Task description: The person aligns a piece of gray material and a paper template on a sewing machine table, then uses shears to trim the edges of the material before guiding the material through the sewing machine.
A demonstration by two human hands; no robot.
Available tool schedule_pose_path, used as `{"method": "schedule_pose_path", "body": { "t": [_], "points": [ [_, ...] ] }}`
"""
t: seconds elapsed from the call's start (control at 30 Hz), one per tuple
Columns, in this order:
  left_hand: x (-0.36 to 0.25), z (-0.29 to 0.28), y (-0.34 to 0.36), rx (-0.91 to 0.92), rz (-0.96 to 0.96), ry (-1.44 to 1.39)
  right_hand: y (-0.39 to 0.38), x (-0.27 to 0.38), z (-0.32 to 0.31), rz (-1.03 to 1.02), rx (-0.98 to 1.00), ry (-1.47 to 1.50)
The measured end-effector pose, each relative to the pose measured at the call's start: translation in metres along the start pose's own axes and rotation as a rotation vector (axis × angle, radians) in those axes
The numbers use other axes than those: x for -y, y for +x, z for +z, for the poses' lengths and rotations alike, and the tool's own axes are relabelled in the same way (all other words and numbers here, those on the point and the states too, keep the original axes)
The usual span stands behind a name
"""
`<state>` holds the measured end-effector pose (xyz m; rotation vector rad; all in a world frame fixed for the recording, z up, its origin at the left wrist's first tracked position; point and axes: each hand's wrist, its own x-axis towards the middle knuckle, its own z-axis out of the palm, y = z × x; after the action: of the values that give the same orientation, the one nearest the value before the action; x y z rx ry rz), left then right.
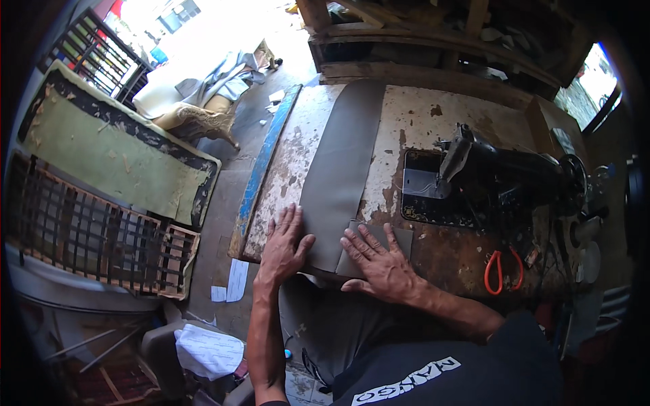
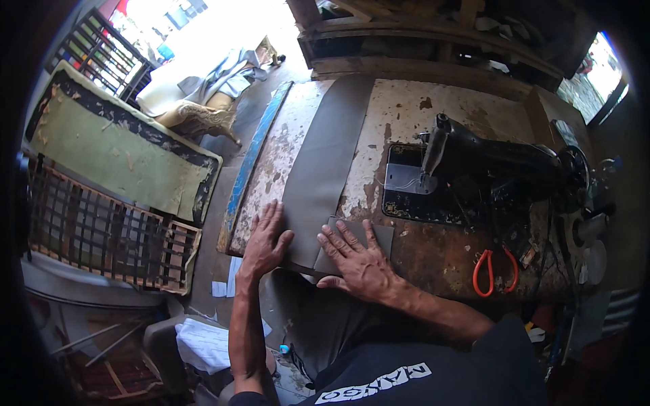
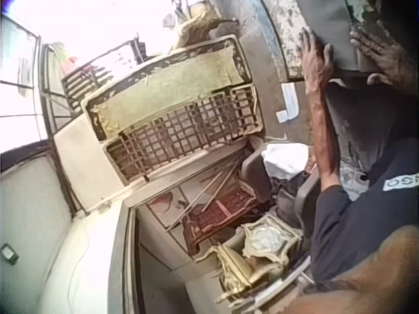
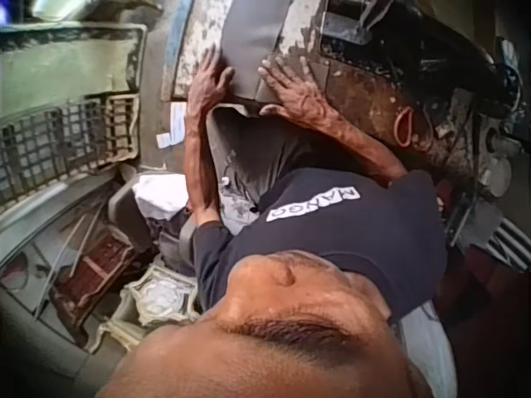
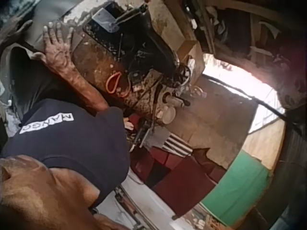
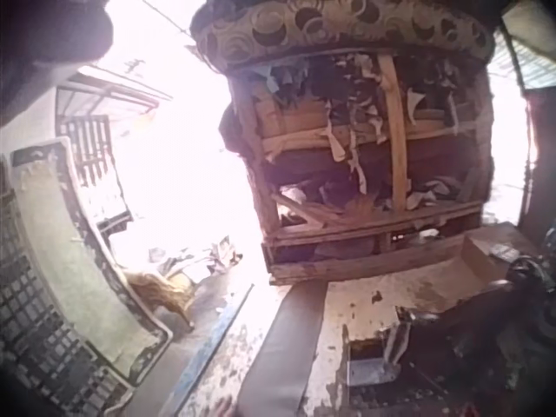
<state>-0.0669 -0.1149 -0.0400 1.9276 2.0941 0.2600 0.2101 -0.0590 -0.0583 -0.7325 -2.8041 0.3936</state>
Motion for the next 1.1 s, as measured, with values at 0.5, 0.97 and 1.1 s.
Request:
{"method": "schedule_pose_path", "body": {
  "t": [0.5, 0.97, 1.1],
  "points": [
    [0.212, 0.195, -0.320, -0.965, -1.114, -0.818, 0.107, 0.082, -0.074, -0.016, -0.298, 0.241],
    [0.599, 0.443, -0.305, -0.349, -1.511, -0.474, 0.313, 0.042, 0.070, 0.462, -0.142, 0.007],
    [0.760, 0.482, -0.332, -0.302, -1.534, -0.180, 0.320, 0.043, 0.071, 0.605, -0.070, -0.044]
  ]
}}
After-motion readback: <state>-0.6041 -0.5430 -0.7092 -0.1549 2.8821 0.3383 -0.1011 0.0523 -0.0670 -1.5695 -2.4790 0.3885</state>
